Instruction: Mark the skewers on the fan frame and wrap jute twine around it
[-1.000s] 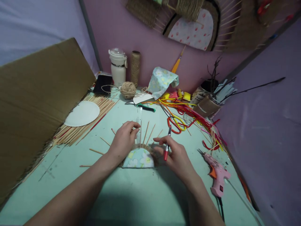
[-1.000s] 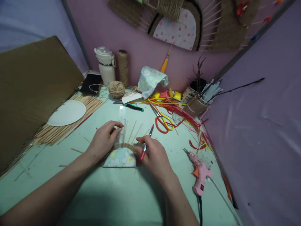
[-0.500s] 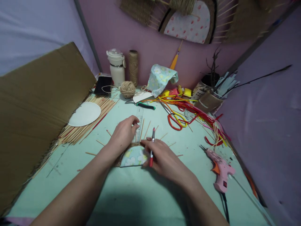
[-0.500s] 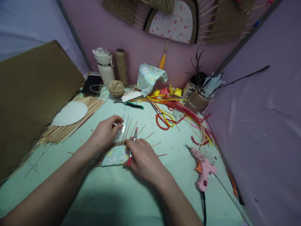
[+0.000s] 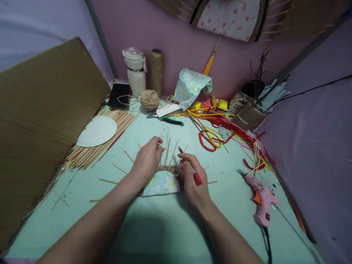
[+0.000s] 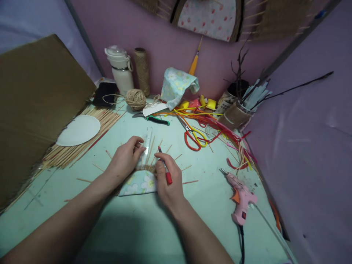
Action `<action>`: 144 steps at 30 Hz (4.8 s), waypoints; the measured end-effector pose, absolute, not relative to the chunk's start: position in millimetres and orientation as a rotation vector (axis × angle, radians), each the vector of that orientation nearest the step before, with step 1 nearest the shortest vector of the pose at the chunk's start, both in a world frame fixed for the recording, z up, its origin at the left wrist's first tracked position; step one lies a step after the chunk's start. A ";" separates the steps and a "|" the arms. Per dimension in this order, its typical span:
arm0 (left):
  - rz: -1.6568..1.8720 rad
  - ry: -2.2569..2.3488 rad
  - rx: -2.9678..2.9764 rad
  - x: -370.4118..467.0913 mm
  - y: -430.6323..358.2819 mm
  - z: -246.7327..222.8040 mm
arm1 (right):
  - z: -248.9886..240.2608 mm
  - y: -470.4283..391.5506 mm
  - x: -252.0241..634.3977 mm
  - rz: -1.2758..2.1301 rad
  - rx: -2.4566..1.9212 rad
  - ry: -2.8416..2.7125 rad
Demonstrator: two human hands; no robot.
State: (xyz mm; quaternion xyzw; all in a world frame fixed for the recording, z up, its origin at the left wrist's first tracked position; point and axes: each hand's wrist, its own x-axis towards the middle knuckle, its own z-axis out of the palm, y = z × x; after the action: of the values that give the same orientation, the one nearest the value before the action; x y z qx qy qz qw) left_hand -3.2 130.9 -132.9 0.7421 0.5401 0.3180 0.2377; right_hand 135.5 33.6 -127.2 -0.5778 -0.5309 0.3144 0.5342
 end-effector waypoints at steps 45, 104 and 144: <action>0.328 1.573 2.217 -0.6 125.5 -117.7 | -143.0 39.9 131.6 0.686 -1.431 -1.189; 0.276 1.544 2.238 0.0 127.2 -118.6 | -146.5 45.9 131.5 0.625 -1.450 -1.241; 0.300 1.543 2.250 -0.3 127.5 -121.4 | -146.5 46.2 131.8 0.639 -1.469 -1.245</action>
State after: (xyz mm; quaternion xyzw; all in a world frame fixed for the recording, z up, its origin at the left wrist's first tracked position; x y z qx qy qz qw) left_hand -0.3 127.5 -121.4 0.8036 0.5513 0.1071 0.1972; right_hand 131.8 46.2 -146.5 -0.6147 -0.5211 0.2677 0.5282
